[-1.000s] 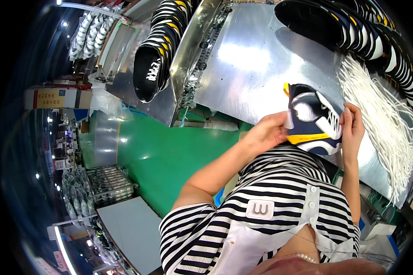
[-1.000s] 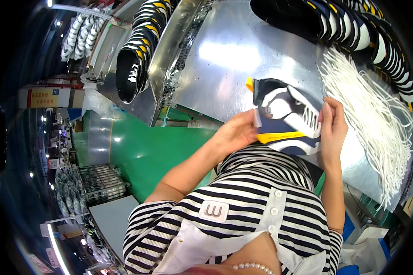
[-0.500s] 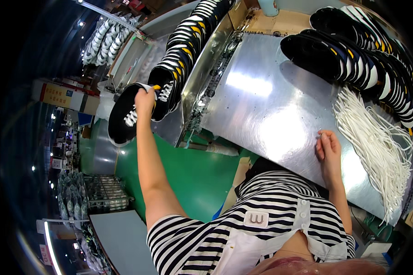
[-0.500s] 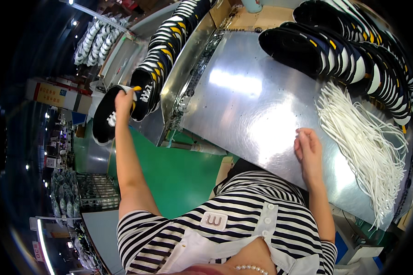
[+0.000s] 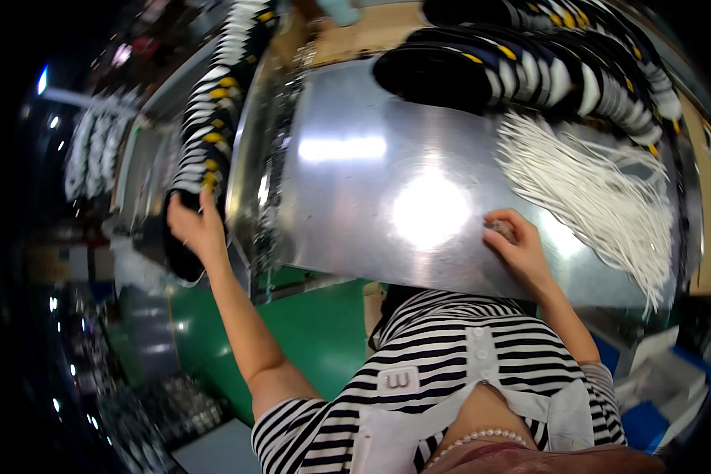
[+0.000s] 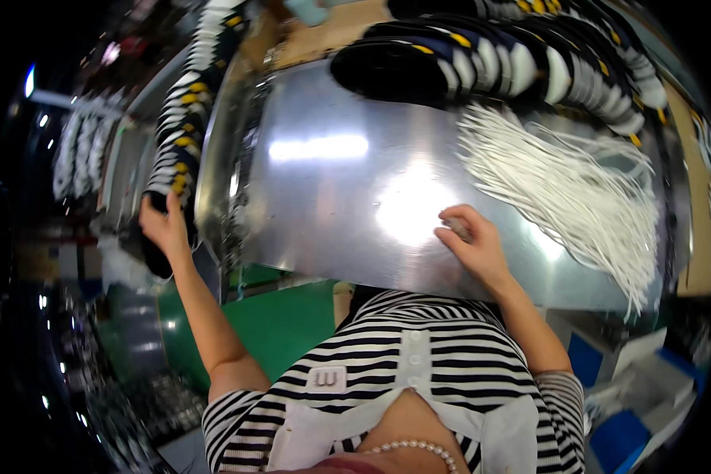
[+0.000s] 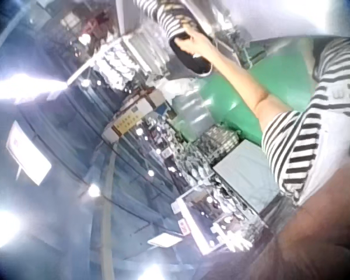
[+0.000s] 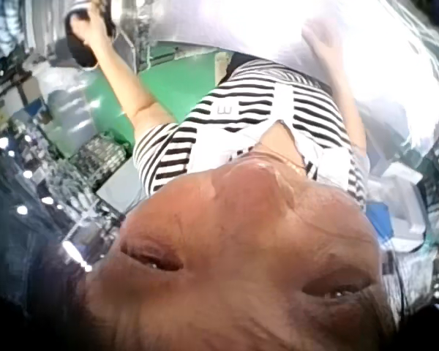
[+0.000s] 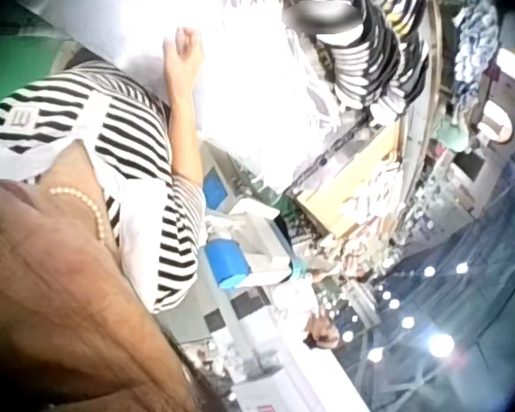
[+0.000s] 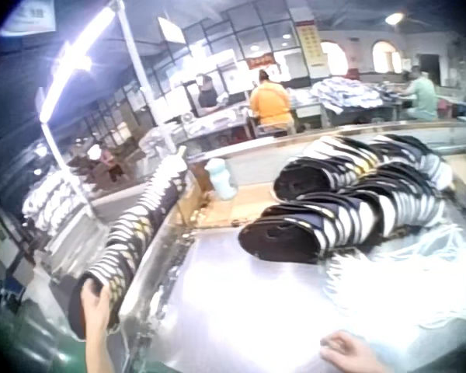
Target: The person laces several blue and white sneakers. They thread white laces through the eyelets of the sneakers by hand, pull the laces tight, and place each completed sneaker onto a pile or rack.
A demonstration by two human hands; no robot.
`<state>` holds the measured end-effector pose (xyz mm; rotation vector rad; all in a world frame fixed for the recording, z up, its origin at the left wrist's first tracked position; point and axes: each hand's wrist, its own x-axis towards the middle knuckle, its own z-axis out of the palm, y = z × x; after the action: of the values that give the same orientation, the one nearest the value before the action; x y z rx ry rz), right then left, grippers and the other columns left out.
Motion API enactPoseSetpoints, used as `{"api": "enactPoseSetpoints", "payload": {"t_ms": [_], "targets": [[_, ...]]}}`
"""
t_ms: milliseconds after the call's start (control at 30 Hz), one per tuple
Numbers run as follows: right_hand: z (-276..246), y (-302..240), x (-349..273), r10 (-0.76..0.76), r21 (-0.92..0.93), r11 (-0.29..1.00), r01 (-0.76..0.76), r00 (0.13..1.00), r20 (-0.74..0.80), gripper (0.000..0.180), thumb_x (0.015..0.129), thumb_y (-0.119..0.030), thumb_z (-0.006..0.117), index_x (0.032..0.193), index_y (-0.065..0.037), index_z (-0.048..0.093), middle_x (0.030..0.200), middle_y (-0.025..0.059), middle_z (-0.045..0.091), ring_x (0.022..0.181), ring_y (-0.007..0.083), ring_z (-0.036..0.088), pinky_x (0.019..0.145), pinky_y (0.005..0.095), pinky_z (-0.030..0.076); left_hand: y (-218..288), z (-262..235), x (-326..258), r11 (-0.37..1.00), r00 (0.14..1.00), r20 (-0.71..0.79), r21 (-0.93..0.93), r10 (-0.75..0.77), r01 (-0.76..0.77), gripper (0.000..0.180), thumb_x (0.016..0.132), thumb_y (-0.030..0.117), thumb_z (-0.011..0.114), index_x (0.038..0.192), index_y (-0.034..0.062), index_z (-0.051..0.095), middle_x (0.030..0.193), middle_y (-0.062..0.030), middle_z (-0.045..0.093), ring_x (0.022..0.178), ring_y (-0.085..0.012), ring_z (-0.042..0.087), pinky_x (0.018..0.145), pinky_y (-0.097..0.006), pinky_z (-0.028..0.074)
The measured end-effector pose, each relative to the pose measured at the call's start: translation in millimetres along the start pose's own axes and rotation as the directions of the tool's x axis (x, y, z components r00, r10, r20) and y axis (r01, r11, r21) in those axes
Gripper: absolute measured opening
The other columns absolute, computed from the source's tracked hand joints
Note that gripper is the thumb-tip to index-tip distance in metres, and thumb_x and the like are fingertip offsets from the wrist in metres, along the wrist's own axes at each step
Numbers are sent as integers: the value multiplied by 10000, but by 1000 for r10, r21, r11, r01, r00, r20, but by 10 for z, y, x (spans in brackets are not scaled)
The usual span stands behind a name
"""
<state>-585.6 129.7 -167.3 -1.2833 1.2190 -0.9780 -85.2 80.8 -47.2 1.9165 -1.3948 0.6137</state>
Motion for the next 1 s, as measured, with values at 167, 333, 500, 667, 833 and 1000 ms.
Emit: {"api": "enactPoseSetpoints", "payload": {"t_ms": [167,333,500,667,833,1000], "targets": [[-106,-236,24,45,-69,996,-50,997,-65,168,919,-142,646,1038,-24,665,713,5,584,627,50,474,558,221,371,1671,717,-79,780,889,337,-625,311,-36,537,870,246,729,1276,-40,524,1245,-179,556,1160,-277,546,955,-344,440],[-371,-441,87,-154,-318,946,68,955,-252,153,909,-136,645,1014,-30,680,756,70,582,578,123,492,541,295,397,2172,2334,140,860,937,252,-502,242,-87,451,840,336,731,1119,0,619,1048,-160,642,966,-285,623,841,-371,471],[-1064,-358,525,-456,-722,686,88,825,-333,138,869,-127,667,989,-67,694,839,47,599,631,207,552,595,302,440,2036,2100,146,746,945,284,-662,165,69,215,853,222,720,838,21,645,684,-22,575,650,-127,488,620,-287,421],[-1229,-262,1154,-447,-825,558,87,869,-211,172,849,-164,668,1008,-106,700,890,56,619,758,269,645,655,375,499,2257,593,-348,518,944,-228,-792,239,-323,250,841,60,698,1074,39,608,1006,-94,616,882,-199,582,785,-303,468],[-999,-136,1511,-431,-934,357,27,892,-139,158,826,-195,671,964,-118,680,959,51,635,822,307,643,692,420,503,2768,214,-1847,654,597,413,-710,688,-262,390,783,204,726,1147,111,624,1264,-116,544,1190,-334,477,948,-471,356],[-1084,-486,1251,-529,-846,504,172,836,-146,94,850,-158,652,910,-89,630,900,60,615,793,313,615,680,396,482,2777,238,-1806,498,663,257,-844,703,-200,404,749,115,747,1129,58,622,1236,-144,558,1092,-349,527,924,-451,417]]}}
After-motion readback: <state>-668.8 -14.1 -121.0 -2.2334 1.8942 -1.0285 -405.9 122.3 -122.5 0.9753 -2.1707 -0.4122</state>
